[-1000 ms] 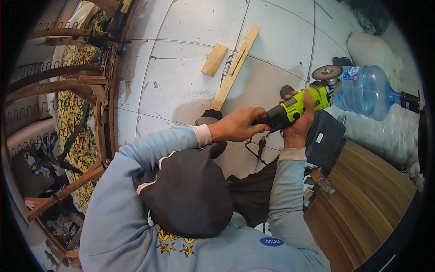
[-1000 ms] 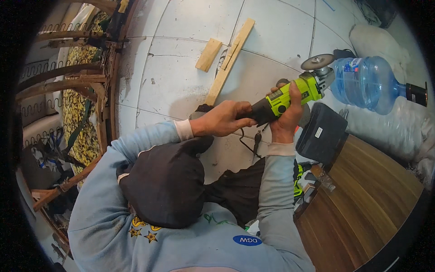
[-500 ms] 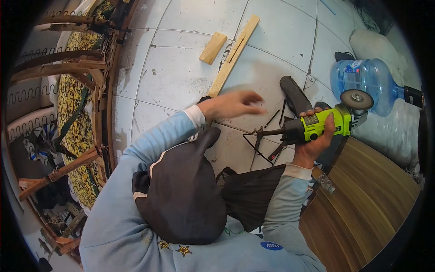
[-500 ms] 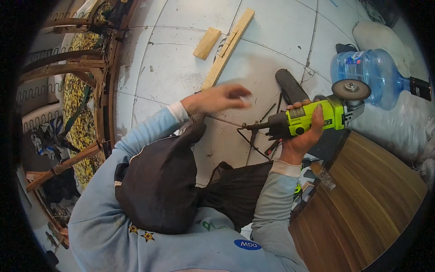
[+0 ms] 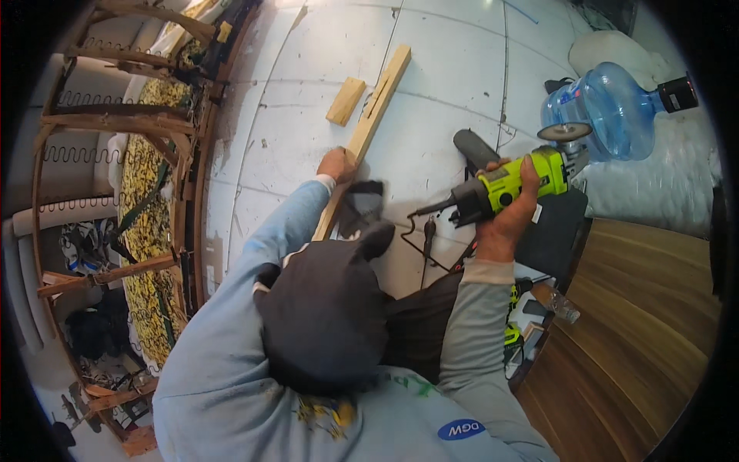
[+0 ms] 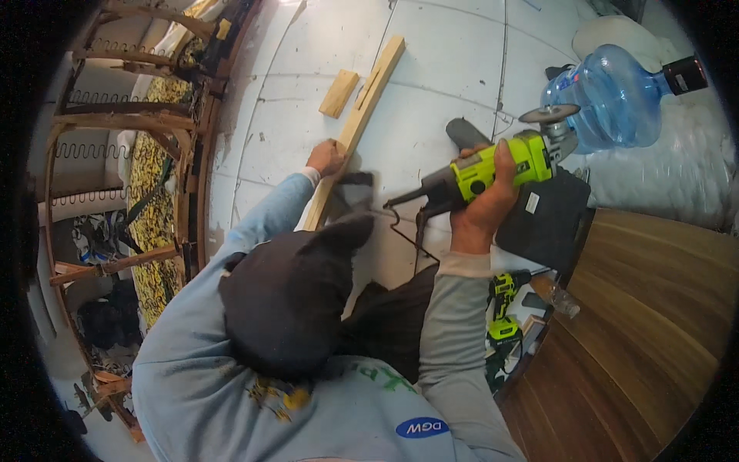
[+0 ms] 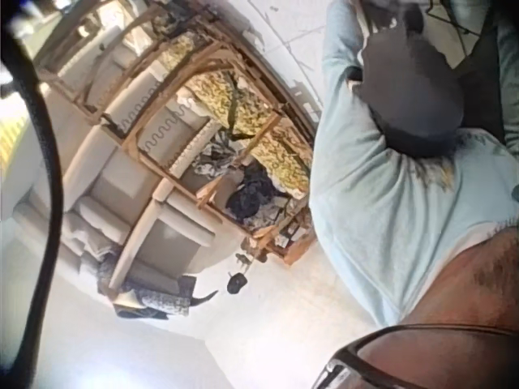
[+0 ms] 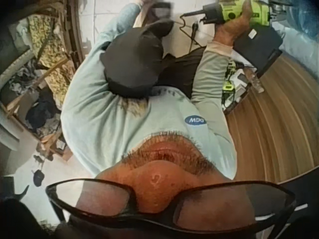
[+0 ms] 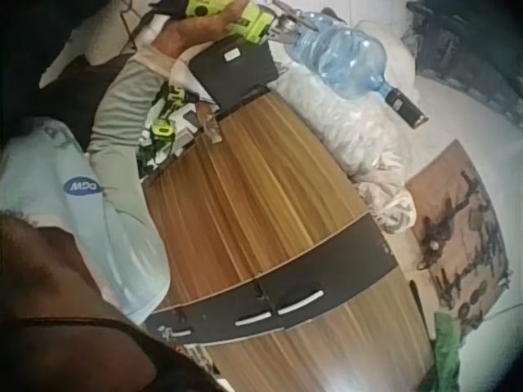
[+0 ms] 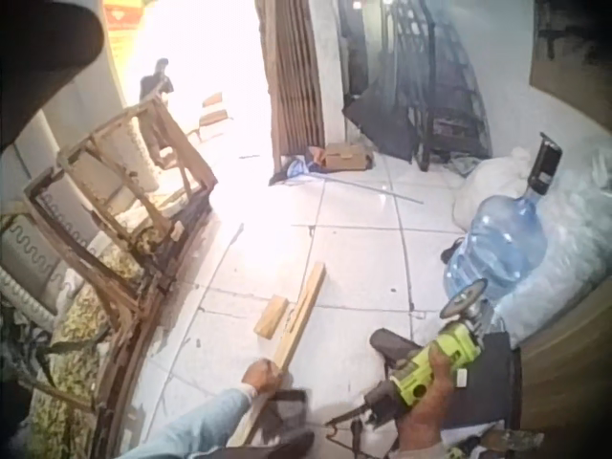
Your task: The person sits on the floor and uses a handheld angle grinder to smooth the surface of a wooden plank. They hold the plank steady with their left hand and operate the tool with their right hand, moving it along the length of the wood to remove material.
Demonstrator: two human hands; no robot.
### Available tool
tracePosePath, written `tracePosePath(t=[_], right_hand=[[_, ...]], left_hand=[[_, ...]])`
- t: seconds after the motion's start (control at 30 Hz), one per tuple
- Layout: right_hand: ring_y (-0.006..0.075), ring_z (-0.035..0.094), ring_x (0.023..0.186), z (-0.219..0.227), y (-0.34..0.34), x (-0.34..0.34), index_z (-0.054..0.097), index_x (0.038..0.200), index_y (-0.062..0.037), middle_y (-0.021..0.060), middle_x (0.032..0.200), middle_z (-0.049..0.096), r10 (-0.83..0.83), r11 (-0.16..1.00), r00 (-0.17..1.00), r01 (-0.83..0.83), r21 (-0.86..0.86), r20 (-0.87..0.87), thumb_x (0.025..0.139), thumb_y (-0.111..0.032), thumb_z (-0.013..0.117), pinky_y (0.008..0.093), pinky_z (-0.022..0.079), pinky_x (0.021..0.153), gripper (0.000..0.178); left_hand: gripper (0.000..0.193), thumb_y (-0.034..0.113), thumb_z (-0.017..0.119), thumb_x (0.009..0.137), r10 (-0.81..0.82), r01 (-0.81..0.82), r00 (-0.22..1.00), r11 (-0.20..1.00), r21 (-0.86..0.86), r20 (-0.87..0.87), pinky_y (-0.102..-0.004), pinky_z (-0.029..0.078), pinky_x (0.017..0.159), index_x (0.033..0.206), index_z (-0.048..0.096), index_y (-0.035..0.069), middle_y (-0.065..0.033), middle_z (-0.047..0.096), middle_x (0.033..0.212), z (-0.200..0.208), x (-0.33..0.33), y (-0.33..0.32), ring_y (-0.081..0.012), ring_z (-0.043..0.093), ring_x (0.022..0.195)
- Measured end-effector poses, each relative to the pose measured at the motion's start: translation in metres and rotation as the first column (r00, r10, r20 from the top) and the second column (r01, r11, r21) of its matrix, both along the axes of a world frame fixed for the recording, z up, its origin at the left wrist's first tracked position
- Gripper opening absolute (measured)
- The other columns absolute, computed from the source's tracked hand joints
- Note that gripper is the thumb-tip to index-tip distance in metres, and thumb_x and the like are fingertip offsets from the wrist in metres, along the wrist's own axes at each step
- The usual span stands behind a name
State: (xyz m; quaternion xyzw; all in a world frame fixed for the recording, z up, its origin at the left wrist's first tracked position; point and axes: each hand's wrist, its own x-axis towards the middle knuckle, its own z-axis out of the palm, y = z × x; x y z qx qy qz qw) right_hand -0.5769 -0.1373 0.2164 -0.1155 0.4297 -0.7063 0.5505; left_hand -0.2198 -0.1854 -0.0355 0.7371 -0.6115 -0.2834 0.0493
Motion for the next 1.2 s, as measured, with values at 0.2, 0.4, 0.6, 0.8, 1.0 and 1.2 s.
tracePosePath(t=[0.2, 0.4, 0.6, 0.8, 1.0, 1.2], right_hand=[[0.0233, 0.069, 0.084, 0.014, 0.048, -0.039, 0.06, 0.12, -0.005, 0.0102, 0.099, 0.067, -0.079, 0.995, 0.995, 0.075, 0.062, 0.064, 0.098, -0.035, 0.07, 0.0426, 0.059, 0.075, 0.039], [0.0245, 0.068, 0.088, 0.027, 0.103, -0.069, 0.056, 0.13, -0.0054, 0.0126, 0.103, 0.066, -0.099, 0.988, 0.994, 0.092, 0.126, 0.046, 0.103, -0.035, 0.065, 0.0451, 0.059, 0.079, 0.041], [0.0232, 0.067, 0.087, 0.023, 0.099, -0.075, 0.057, 0.129, -0.0054, 0.0121, 0.101, 0.066, -0.179, 0.958, 0.983, 0.182, 0.221, -0.031, 0.102, -0.033, 0.067, 0.0431, 0.058, 0.078, 0.04], [0.0235, 0.066, 0.085, 0.018, 0.092, -0.07, 0.056, 0.129, -0.0041, 0.0127, 0.1, 0.066, -0.133, 0.96, 0.987, 0.15, 0.238, -0.086, 0.102, -0.03, 0.067, 0.0431, 0.057, 0.077, 0.039], [0.0239, 0.066, 0.085, 0.016, 0.088, -0.065, 0.056, 0.13, -0.0033, 0.0129, 0.1, 0.066, -0.126, 0.957, 0.991, 0.135, 0.258, -0.051, 0.102, -0.029, 0.066, 0.0432, 0.057, 0.076, 0.039], [0.0236, 0.066, 0.084, 0.02, 0.085, -0.064, 0.055, 0.13, -0.0031, 0.0127, 0.1, 0.066, -0.137, 0.947, 0.983, 0.167, 0.276, -0.124, 0.102, -0.03, 0.067, 0.042, 0.057, 0.075, 0.04]], left_hand=[[0.061, 0.035, 0.081, 0.079, 0.022, -0.004, 0.993, 0.99, 0.144, -0.12, -0.045, 0.056, 0.096, 0.116, 0.065, -0.011, -0.0316, 0.072, 0.114, 0.022, -0.029, -0.022, -0.0438, 0.071, 0.11], [0.076, 0.032, 0.086, 0.075, 0.071, -0.074, 0.985, 0.997, -0.011, -0.155, -0.0484, 0.054, 0.097, 0.129, 0.05, -0.008, -0.0298, 0.066, 0.12, 0.042, -0.06, 0.001, -0.0457, 0.067, 0.112], [0.092, 0.054, 0.087, 0.077, 0.047, -0.025, 0.994, 0.976, -0.215, 0.097, -0.0502, 0.048, 0.103, 0.137, 0.052, -0.006, -0.0282, 0.059, 0.127, 0.013, -0.064, 0.02, -0.044, 0.057, 0.12], [0.098, 0.064, 0.081, 0.082, 0.073, -0.07, 0.997, 0.977, -0.202, 0.004, -0.0494, 0.048, 0.104, 0.139, 0.052, -0.01, -0.031, 0.059, 0.126, 0.021, -0.055, 0.034, -0.0448, 0.056, 0.12], [0.085, 0.051, 0.08, 0.086, 0.0, -0.009, 0.997, 0.993, -0.115, -0.083, -0.0462, 0.048, 0.104, 0.134, 0.052, -0.014, -0.0332, 0.06, 0.126, 0.017, -0.032, 0.054, -0.0435, 0.057, 0.12], [0.065, 0.024, 0.086, 0.079, 0.23, -0.236, 0.949, 0.972, 0.0, -0.216, -0.0467, 0.049, 0.1, 0.123, 0.049, -0.007, -0.0287, 0.058, 0.119, 0.049, -0.058, 0.04, -0.0428, 0.058, 0.114]])
